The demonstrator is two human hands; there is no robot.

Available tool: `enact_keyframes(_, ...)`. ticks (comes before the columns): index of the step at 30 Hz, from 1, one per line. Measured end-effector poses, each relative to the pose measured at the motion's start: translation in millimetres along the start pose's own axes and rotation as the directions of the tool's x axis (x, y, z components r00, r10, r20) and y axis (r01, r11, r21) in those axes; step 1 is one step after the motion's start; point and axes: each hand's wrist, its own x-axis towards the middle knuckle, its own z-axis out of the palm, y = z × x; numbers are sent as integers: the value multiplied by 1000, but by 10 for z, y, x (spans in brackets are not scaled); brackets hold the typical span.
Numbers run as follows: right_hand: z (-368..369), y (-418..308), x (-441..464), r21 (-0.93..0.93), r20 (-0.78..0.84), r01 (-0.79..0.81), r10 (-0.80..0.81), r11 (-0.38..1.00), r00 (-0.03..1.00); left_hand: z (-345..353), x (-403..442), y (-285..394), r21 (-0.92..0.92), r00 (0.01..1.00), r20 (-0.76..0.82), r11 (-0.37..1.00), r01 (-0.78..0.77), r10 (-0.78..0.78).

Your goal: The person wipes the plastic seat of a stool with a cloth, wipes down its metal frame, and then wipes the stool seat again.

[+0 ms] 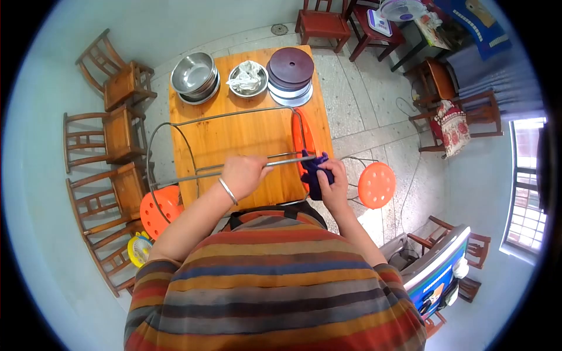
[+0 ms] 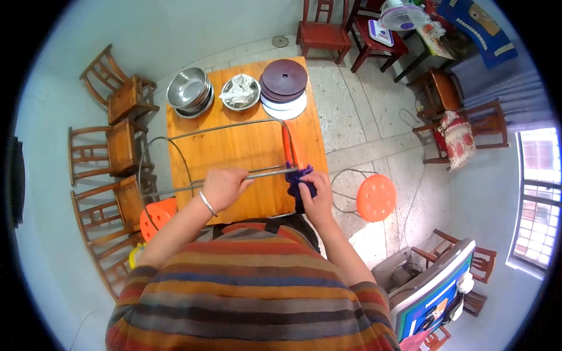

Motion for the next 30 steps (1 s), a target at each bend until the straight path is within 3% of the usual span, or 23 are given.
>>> enact_keyframes(2, -63, 13, -158, 30, 20, -53, 53, 998, 998, 67, -63, 81, -18, 999, 14, 999, -48, 48)
enact_keyframes(5, -167, -38, -279, 253, -53, -255, 276, 933, 960, 251, -170, 199, -152, 998, 38, 987, -46, 52)
enact_keyframes(6, -189, -60, -285, 276, -99, -219, 254, 936, 962, 287, -220, 237, -168, 997, 51, 985, -47, 56)
enact_keyframes(9, -217, -422, -122, -29, 5, 67, -67, 997, 998, 478, -394, 302, -201, 993, 59, 976, -86, 100)
enact_keyframes(11, -107, -460, 86, -281, 272, 250, -172, 927, 947, 632, -482, 337, -207, 988, 79, 972, -111, 130)
enact_keyframes(13, 37, -349, 307, -413, 340, 248, -105, 876, 935, 729, -501, 337, -204, 988, 42, 969, -136, 147)
enact_keyframes(17, 319, -164, 1039, -394, 383, 141, 23, 908, 924, 771, -513, 353, -170, 989, 53, 977, -128, 139)
enact_keyframes(19, 499, 47, 1404, -332, 459, -140, 289, 933, 840, 799, -553, 397, -161, 990, 79, 982, -103, 116)
enact_keyframes(22, 448, 62, 1438, -298, 511, -148, 289, 943, 810, 783, -563, 420, -157, 995, 59, 985, -75, 86)
enact_keyframes(25, 173, 23, 908, -210, 313, 158, -87, 965, 946, 740, -530, 400, -151, 997, -14, 986, -71, 70)
enact_keyframes(27, -91, -157, 420, -270, 377, 238, -125, 933, 918, 647, -520, 423, -128, 999, -15, 991, -36, 34)
enact_keyframes(30, -257, -188, -113, -199, 268, 70, -15, 977, 963, 581, -465, 381, -134, 998, 46, 990, -37, 44)
